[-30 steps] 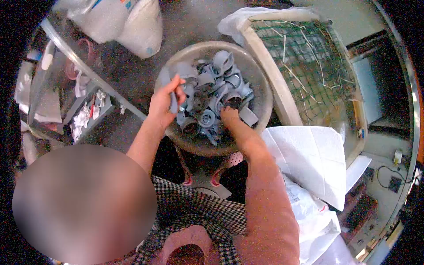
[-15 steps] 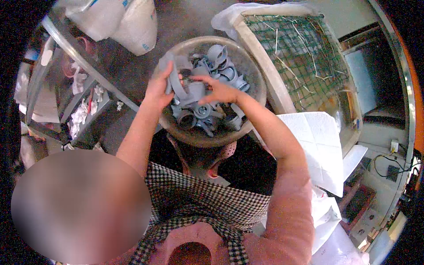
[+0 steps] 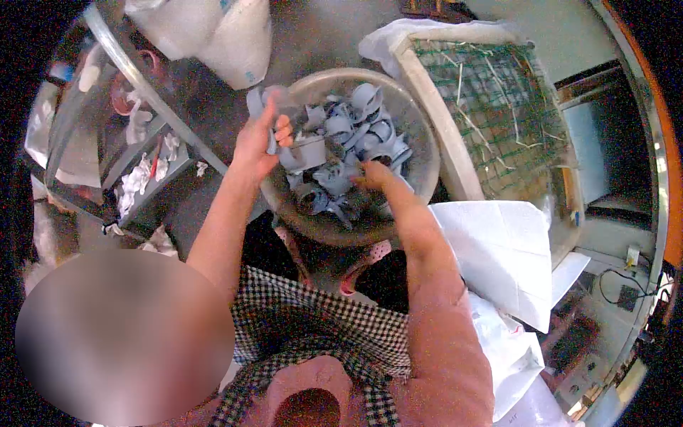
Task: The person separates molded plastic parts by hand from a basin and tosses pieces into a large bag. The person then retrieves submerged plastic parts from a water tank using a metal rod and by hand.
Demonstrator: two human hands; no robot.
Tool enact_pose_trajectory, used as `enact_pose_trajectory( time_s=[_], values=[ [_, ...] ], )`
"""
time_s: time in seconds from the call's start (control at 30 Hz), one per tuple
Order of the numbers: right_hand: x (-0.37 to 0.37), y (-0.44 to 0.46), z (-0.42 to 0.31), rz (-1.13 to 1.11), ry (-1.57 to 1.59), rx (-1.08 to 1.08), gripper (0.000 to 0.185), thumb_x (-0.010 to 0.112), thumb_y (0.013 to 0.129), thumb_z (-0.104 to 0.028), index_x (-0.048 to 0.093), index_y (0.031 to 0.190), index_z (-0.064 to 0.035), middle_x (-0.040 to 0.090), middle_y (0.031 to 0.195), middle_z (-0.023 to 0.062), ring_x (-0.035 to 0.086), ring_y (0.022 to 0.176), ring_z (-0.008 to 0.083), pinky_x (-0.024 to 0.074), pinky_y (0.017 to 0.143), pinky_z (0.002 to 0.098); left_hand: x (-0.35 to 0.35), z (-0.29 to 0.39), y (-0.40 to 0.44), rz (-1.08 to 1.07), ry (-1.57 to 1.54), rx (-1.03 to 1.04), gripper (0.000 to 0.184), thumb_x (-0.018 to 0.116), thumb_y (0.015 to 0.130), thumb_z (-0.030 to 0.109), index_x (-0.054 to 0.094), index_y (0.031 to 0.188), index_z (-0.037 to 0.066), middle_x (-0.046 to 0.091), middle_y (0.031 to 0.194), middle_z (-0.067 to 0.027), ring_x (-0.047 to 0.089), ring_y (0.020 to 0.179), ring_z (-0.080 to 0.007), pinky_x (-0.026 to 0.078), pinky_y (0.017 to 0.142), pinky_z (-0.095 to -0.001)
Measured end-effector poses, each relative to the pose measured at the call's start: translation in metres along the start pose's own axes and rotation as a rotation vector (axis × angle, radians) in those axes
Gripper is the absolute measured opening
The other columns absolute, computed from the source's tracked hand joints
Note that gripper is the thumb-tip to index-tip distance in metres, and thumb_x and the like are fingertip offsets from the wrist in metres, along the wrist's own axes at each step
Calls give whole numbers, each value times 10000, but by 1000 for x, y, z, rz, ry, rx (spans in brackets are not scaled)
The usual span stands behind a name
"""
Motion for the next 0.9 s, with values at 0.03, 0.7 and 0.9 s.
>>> enact_pose_trajectory(
  time_s=[0.03, 0.7, 0.9],
  values=[
    [-25, -7, -10, -79, 272, 46, 474, 641, 807, -377, 573, 980, 60, 632, 796, 189, 652, 784, 296, 511, 664, 395, 6, 1, -4, -16, -3, 5, 244, 551, 912, 247, 485, 1095, 100, 559, 750, -50, 496, 604, -130, 436, 540, -278],
    [-211, -137, -135, 443, 1679, -299, 346, 562, 895, -261, 473, 1113, -8, 589, 924, 116, 576, 841, 260, 484, 741, 406, 75, -32, -75, -139, 769, 248, 302, 705, 771, 99, 536, 1007, 15, 602, 722, -32, 537, 528, -96, 373, 421, -233],
    [-250, -189, -137, 1189, -8, -301, 602, 746, 602, -143, 494, 1140, -47, 528, 1007, 152, 492, 1020, 349, 386, 907, 418, 85, -38, -82, -432, 850, 167, 275, 736, 752, 90, 524, 918, 33, 570, 656, -19, 517, 512, -88, 389, 450, -245]
  ],
)
Point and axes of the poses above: each hand's wrist, its own y-axis towards the middle knuckle, its own x-axis out of the palm, z = x × y, the point moved 7 cm from there along y, towards the middle knuckle
